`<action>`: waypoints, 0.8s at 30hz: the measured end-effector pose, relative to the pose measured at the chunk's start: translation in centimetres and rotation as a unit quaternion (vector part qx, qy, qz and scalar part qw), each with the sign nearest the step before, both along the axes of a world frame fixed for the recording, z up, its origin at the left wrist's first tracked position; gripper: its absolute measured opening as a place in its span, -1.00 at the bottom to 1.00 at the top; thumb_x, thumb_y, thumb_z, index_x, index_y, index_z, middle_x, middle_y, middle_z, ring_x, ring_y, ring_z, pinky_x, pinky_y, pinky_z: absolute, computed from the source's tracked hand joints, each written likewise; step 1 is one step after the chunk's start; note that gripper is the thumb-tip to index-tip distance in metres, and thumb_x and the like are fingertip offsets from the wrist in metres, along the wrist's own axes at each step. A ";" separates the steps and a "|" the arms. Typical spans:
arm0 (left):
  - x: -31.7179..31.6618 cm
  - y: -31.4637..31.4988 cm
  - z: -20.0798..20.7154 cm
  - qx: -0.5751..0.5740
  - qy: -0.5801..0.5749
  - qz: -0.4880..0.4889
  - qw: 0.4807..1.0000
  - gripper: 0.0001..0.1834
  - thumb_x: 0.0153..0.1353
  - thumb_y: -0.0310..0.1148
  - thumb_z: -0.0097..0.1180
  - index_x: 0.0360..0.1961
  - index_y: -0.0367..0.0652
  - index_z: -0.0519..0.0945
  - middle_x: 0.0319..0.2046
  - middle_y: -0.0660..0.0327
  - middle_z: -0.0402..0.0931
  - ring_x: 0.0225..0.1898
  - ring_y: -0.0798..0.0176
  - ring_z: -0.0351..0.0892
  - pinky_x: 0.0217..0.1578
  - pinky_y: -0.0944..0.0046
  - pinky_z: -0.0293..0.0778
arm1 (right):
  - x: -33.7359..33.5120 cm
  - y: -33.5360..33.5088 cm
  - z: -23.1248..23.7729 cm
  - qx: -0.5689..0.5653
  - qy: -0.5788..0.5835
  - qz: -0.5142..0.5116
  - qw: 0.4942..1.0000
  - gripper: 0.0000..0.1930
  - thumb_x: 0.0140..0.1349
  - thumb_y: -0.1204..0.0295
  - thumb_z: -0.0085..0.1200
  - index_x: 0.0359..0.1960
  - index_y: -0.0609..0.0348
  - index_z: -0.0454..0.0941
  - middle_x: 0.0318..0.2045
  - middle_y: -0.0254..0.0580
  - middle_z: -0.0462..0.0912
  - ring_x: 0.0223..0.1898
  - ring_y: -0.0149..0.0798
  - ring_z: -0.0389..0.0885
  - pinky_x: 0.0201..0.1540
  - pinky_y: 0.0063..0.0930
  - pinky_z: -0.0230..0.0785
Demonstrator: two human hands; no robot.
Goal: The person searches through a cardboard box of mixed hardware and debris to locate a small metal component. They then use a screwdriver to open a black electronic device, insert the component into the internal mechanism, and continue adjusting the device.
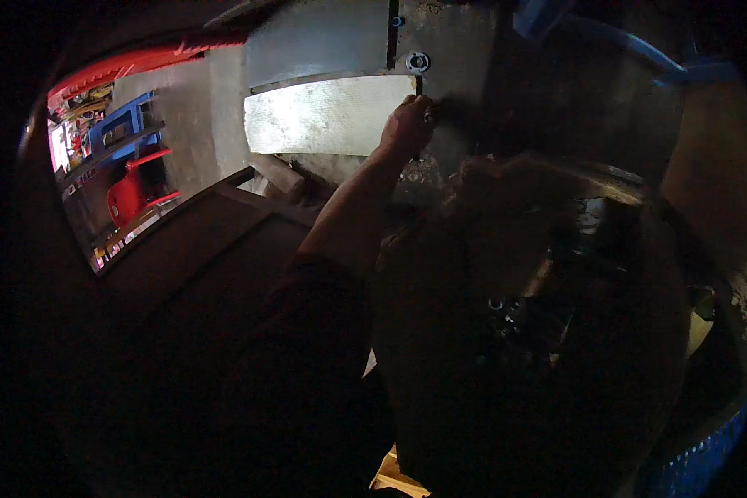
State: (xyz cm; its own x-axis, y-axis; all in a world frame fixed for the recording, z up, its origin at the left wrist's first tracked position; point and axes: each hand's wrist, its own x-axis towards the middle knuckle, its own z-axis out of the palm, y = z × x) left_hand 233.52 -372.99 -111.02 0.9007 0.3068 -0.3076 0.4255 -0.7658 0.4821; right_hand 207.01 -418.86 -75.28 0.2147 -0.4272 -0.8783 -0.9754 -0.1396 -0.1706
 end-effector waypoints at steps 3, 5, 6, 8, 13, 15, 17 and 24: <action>-0.3 0.5 -1.9 -0.020 -0.015 -0.088 0.996 -0.70 0.15 -0.52 0.15 -0.05 -0.09 0.61 -0.16 -0.04 0.59 -0.13 -0.14 0.63 -0.15 0.00 0.57 | -0.5 0.7 -1.1 0.000 0.004 -0.003 1.000 -0.50 0.43 0.31 0.09 0.31 0.28 0.34 0.22 -0.16 0.43 0.13 -0.25 0.43 0.17 -0.32 0.35; -0.2 0.6 -2.1 -0.051 0.029 -0.039 0.998 -0.71 0.19 -0.49 0.13 -0.04 -0.10 0.59 -0.14 -0.07 0.57 -0.10 -0.17 0.61 -0.11 -0.02 0.55 | -0.5 1.1 -1.5 0.003 0.009 -0.004 1.000 -0.50 0.43 0.31 0.09 0.31 0.28 0.34 0.22 -0.16 0.43 0.14 -0.25 0.43 0.17 -0.32 0.35; 0.0 0.6 -2.0 -0.067 0.059 -0.024 0.996 -0.72 0.22 -0.47 0.12 -0.02 -0.14 0.57 -0.11 -0.10 0.56 -0.07 -0.19 0.60 -0.06 -0.04 0.53 | -0.5 1.3 -1.7 0.003 0.009 -0.003 1.000 -0.50 0.43 0.31 0.09 0.31 0.28 0.34 0.22 -0.15 0.43 0.14 -0.24 0.43 0.18 -0.32 0.35; 0.8 0.5 -1.4 -0.065 0.119 0.005 0.991 -0.71 0.25 -0.42 0.12 0.00 -0.19 0.53 -0.08 -0.16 0.55 -0.02 -0.23 0.59 0.00 -0.07 0.51 | -0.5 1.6 -2.1 0.004 0.012 0.001 1.000 -0.50 0.42 0.31 0.09 0.31 0.28 0.34 0.23 -0.15 0.43 0.14 -0.24 0.43 0.18 -0.32 0.35; 5.2 1.9 -1.5 0.016 -0.096 0.105 0.990 -0.59 0.22 -0.30 0.22 0.01 -0.30 0.48 -0.17 -0.21 0.60 -0.01 -0.31 0.57 0.02 -0.11 0.50 | -0.4 2.4 -2.5 0.002 0.014 0.011 1.000 -0.50 0.42 0.31 0.10 0.30 0.29 0.34 0.23 -0.14 0.43 0.15 -0.23 0.43 0.19 -0.31 0.34; 6.9 3.6 -2.9 -0.008 -0.108 0.150 0.983 -0.49 0.12 -0.20 0.35 -0.03 -0.33 0.50 -0.24 -0.18 0.63 -0.08 -0.28 0.63 -0.06 -0.10 0.55 | -0.4 2.6 -2.3 0.004 0.019 0.012 1.000 -0.49 0.42 0.31 0.10 0.30 0.29 0.34 0.24 -0.13 0.43 0.15 -0.23 0.43 0.19 -0.30 0.34; 8.0 5.4 -4.7 0.012 -0.069 0.132 0.989 -0.41 0.00 -0.10 0.47 -0.11 -0.33 0.53 -0.33 -0.12 0.66 -0.17 -0.19 0.70 -0.14 -0.05 0.60 | -0.4 2.7 -1.8 0.000 0.028 0.015 0.999 -0.49 0.42 0.31 0.11 0.30 0.29 0.34 0.24 -0.13 0.43 0.15 -0.22 0.43 0.19 -0.30 0.34; 8.5 8.7 -9.0 -0.112 0.024 0.119 0.986 -0.55 0.40 -0.08 0.00 0.01 -0.30 0.50 -0.22 -0.14 0.61 -0.22 -0.18 0.61 -0.28 -0.11 0.49 | -0.1 2.9 -0.6 -0.013 0.044 0.020 0.999 -0.49 0.41 0.31 0.12 0.30 0.30 0.34 0.25 -0.11 0.42 0.16 -0.21 0.43 0.21 -0.29 0.33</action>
State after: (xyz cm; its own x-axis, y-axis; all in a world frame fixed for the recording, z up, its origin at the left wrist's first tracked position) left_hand 242.07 -364.26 -119.98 0.7943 0.4271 -0.4319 0.6065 -0.5185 0.6027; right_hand 206.89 -416.00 -75.89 0.1551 -0.4435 -0.8827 -0.9801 -0.1813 -0.0811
